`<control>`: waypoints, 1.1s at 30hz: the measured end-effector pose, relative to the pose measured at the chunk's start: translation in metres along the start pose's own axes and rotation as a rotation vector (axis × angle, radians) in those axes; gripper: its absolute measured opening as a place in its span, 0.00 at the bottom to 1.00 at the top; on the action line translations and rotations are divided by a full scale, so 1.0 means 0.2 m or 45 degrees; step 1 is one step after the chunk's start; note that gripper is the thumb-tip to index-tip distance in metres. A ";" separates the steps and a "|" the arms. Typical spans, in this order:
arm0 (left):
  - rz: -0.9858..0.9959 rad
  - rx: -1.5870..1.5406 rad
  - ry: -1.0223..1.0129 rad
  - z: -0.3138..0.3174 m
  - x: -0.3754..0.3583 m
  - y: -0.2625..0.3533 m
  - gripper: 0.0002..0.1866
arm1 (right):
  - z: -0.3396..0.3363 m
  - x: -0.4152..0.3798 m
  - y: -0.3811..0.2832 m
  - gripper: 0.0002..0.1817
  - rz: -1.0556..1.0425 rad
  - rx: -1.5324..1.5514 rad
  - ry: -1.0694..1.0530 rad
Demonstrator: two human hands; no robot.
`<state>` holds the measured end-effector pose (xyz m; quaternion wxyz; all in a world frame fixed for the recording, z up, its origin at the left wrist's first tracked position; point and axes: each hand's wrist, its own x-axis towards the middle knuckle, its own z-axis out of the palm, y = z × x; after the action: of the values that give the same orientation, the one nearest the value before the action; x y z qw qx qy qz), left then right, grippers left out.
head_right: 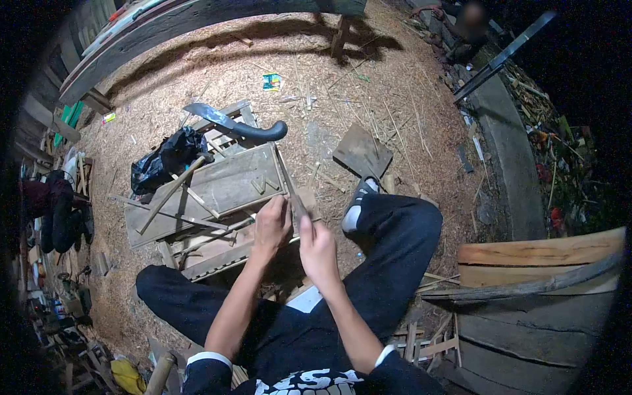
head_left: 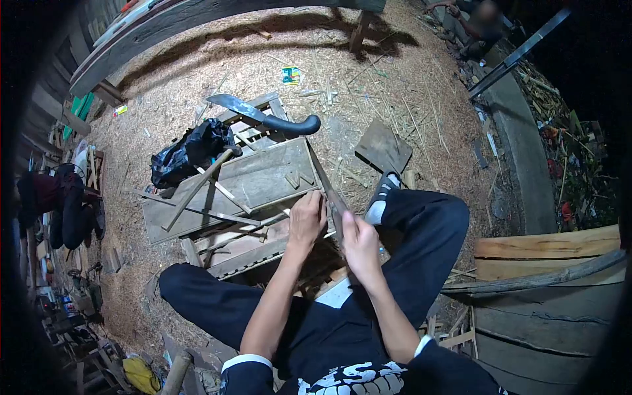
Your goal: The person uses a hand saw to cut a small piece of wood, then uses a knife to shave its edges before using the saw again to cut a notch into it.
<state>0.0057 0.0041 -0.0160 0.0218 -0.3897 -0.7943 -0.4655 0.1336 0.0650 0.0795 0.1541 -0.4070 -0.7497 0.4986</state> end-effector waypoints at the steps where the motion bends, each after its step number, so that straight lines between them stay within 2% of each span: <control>1: -0.010 0.011 -0.009 0.00 -0.01 0.00 0.05 | -0.02 -0.08 0.05 0.28 -0.086 0.029 0.047; 2: -0.017 0.017 -0.012 0.02 -0.01 -0.01 0.05 | -0.04 -0.13 0.09 0.29 -0.180 0.055 0.097; 6: 0.015 0.049 -0.011 0.01 -0.01 0.00 0.05 | 0.01 0.04 0.01 0.26 -0.207 0.002 0.100; 10: -0.008 0.044 -0.028 0.02 -0.01 -0.02 0.05 | -0.07 -0.15 0.00 0.30 -0.085 0.021 0.088; 12: 0.003 0.037 -0.032 0.02 -0.02 -0.01 0.05 | -0.05 -0.09 0.01 0.29 -0.064 -0.085 0.065; 14: 0.010 0.046 -0.012 0.01 -0.01 0.01 0.05 | 0.02 0.05 0.00 0.27 -0.140 -0.125 0.073; 15: 0.021 0.063 -0.019 0.00 -0.01 0.01 0.06 | 0.03 0.03 0.02 0.27 -0.311 -0.129 0.147; 16: 0.066 0.010 -0.025 0.01 -0.01 -0.01 0.06 | 0.03 -0.01 0.03 0.27 -0.326 -0.125 0.146; 18: 0.166 0.120 -0.123 0.02 -0.04 -0.01 0.07 | -0.02 -0.09 0.04 0.29 -0.028 0.060 0.072; 19: 0.122 0.113 -0.126 0.03 -0.03 -0.02 0.08 | -0.03 -0.06 0.03 0.29 0.009 -0.069 0.042; 20: 0.120 0.114 -0.127 0.04 -0.04 -0.02 0.08 | -0.02 -0.03 0.03 0.29 0.011 -0.068 0.039; 22: 0.087 0.121 -0.135 0.01 -0.03 0.01 0.08 | 0.02 0.02 0.00 0.28 -0.159 -0.050 0.128; 23: 0.107 0.137 -0.129 0.03 -0.03 0.00 0.08 | 0.05 0.02 0.09 0.28 -0.228 -0.011 0.155; 26: 0.205 0.129 -0.120 0.03 -0.04 -0.01 0.08 | 0.06 -0.04 0.19 0.28 -0.068 0.146 0.170; 28: 0.197 0.076 -0.072 0.01 -0.04 -0.01 0.07 | 0.06 -0.04 0.19 0.26 -0.064 0.131 0.161; 30: 0.098 0.023 -0.010 0.01 -0.03 0.00 0.06 | 0.08 -0.03 0.15 0.25 -0.069 0.236 0.149; 33: 0.005 -0.064 0.031 -0.05 -0.05 0.04 0.05 | 0.05 -0.08 0.09 0.27 0.064 0.349 0.124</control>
<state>0.0133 -0.0078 -0.0083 0.0224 -0.3859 -0.7814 -0.4900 0.1467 0.0499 0.0617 0.2319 -0.4247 -0.6557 0.5796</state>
